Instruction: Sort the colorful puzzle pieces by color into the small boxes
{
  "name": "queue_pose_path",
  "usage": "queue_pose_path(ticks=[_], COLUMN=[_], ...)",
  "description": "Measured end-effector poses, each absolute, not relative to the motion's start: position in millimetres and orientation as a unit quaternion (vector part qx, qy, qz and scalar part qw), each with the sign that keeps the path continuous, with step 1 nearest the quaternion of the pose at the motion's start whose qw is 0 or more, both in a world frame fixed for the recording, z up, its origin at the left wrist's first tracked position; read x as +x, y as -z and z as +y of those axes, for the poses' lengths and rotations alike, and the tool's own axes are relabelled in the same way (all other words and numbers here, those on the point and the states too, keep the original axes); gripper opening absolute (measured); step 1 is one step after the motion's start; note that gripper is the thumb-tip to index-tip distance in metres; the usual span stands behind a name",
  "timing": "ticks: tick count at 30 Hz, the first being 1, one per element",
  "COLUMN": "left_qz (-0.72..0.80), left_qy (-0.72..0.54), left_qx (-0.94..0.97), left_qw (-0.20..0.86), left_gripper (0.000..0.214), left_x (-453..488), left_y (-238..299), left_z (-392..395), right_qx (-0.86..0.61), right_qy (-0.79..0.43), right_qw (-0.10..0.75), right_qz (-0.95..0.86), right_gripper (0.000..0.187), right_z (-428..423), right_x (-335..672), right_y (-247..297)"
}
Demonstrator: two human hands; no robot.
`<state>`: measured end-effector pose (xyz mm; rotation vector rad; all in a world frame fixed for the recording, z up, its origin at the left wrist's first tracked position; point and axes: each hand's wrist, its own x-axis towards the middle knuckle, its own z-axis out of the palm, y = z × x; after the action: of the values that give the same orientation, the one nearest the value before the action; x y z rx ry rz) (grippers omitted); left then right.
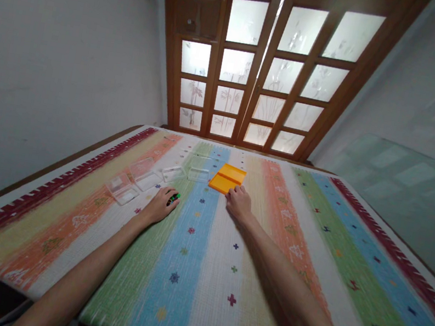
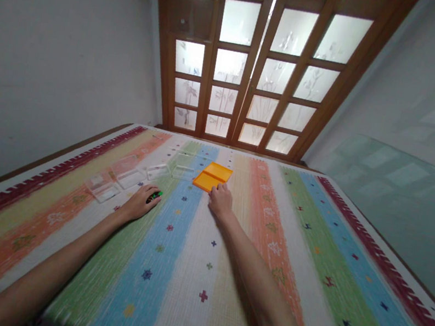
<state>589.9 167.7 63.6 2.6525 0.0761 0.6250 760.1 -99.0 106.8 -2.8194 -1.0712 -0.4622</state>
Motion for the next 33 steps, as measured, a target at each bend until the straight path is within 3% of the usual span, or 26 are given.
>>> queue_pose_path(ticks=[7,11,15,20,26,33], left_qz=[-0.001,-0.011,-0.028,-0.022,0.011,0.065], left_qy=[-0.225,-0.223,-0.211,-0.204,-0.220,-0.248], left_qx=[0.950,0.950,0.952,0.952,0.942,0.922], left_qw=[0.217,0.219,0.219,0.227,0.255,0.290], left_gripper=[0.019,0.029,0.037,0.023,0.013,0.034], left_x=[587.4,588.3,594.9,605.7,608.1,600.9], left_y=[-72.4,-77.5,-80.0,-81.7,-83.4,-84.8], left_z=[166.8,165.1,161.5,161.1,165.7,173.3], right_qx=[-0.906,-0.885,-0.852,-0.822,-0.844,-0.847], right_qy=[0.218,0.238,0.247,0.275,0.265,0.246], right_qw=[0.107,0.134,0.107,0.127,0.225,0.269], right_qz=[-0.346,-0.377,-0.450,-0.482,-0.410,-0.386], right_gripper=[0.029,0.022,0.017,0.016,0.023,0.023], right_z=[-116.8,-146.4,-182.9,-225.1,-268.0,-288.9], right_x=[747.1,736.1,719.2,704.8,711.5,715.8], right_y=[-104.6,-102.3,-102.4,-102.3,-91.4,-73.0])
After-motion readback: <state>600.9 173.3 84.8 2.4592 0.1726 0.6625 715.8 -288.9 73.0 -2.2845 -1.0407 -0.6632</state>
